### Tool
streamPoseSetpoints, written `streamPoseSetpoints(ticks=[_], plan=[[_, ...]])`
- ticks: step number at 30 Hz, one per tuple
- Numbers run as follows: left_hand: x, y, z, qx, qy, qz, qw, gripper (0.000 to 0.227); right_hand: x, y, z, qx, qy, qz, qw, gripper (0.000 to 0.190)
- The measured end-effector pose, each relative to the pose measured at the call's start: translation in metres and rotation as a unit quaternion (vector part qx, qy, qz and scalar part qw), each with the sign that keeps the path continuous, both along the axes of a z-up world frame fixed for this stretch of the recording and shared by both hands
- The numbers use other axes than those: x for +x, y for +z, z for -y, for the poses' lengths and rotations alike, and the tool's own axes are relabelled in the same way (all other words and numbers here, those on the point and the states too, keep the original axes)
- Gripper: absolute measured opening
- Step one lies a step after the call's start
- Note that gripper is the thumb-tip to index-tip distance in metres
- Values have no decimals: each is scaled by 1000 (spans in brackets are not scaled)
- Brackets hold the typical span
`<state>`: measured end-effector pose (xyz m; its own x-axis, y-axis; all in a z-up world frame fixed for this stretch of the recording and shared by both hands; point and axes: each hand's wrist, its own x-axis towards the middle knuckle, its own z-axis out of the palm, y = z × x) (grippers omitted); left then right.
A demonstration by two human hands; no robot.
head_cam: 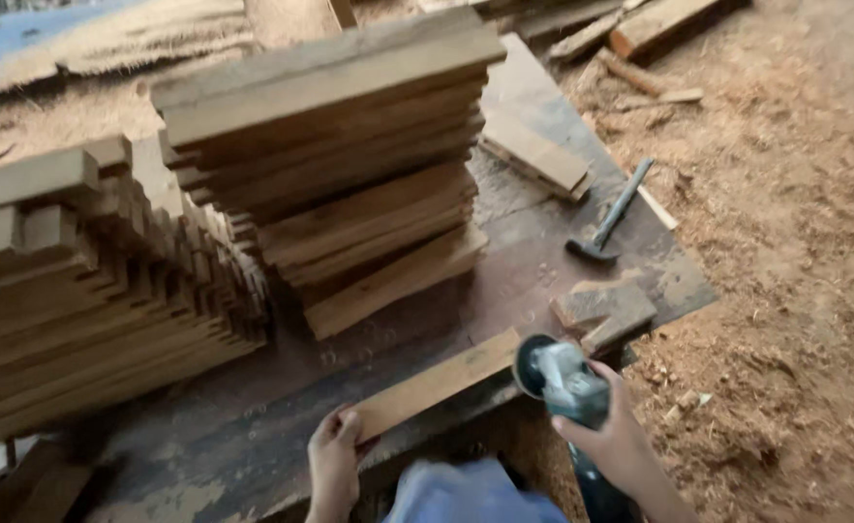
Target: The person uses a handheld angle grinder with a sanding disc to smooth the edges and surfaces of small wooden planks. They pick up each plank from a stack, sand it on the workbench, and place it back down, repeating the process.
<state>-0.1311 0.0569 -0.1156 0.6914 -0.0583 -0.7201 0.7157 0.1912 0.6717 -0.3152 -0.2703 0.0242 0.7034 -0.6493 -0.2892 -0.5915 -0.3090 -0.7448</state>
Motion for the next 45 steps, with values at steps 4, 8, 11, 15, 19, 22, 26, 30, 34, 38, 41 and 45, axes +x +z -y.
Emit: streamPoseSetpoints(ticks=[4,8,11,15,19,22,26,30,34,38,41,45], plan=[[-6,-24,1,-59,-63,12,996,41,33,4,-5,-20,69,-79,994,102],[12,-24,-2,-101,27,-97,990,58,58,5,-7,-54,99,-143,983,100],[17,-17,-11,-215,23,-78,973,79,74,6,-6,-80,117,-149,979,98],[15,-16,-20,-299,21,-110,948,93,85,5,-22,-76,143,-139,977,97],[16,-18,-23,-319,16,-108,942,98,93,3,-59,-94,194,-180,960,97],[19,-19,-25,-351,1,-109,930,99,105,-1,-90,-92,219,-183,954,97],[19,-20,-31,-359,1,-121,925,99,115,-3,-127,-103,266,-146,947,99],[20,-25,-34,-398,-35,-98,912,102,123,1,-159,-109,315,-91,938,100],[19,-22,-36,-432,-43,-89,897,106,132,11,-182,-76,331,-146,929,95],[21,-9,-39,-339,-31,-131,931,107,135,21,-194,-78,345,-165,921,94],[20,-3,-39,-415,-11,-137,899,103,128,25,-189,-83,346,-170,919,94],[17,-8,-42,-403,-18,-125,906,95,120,19,-170,-77,313,-152,934,100]])
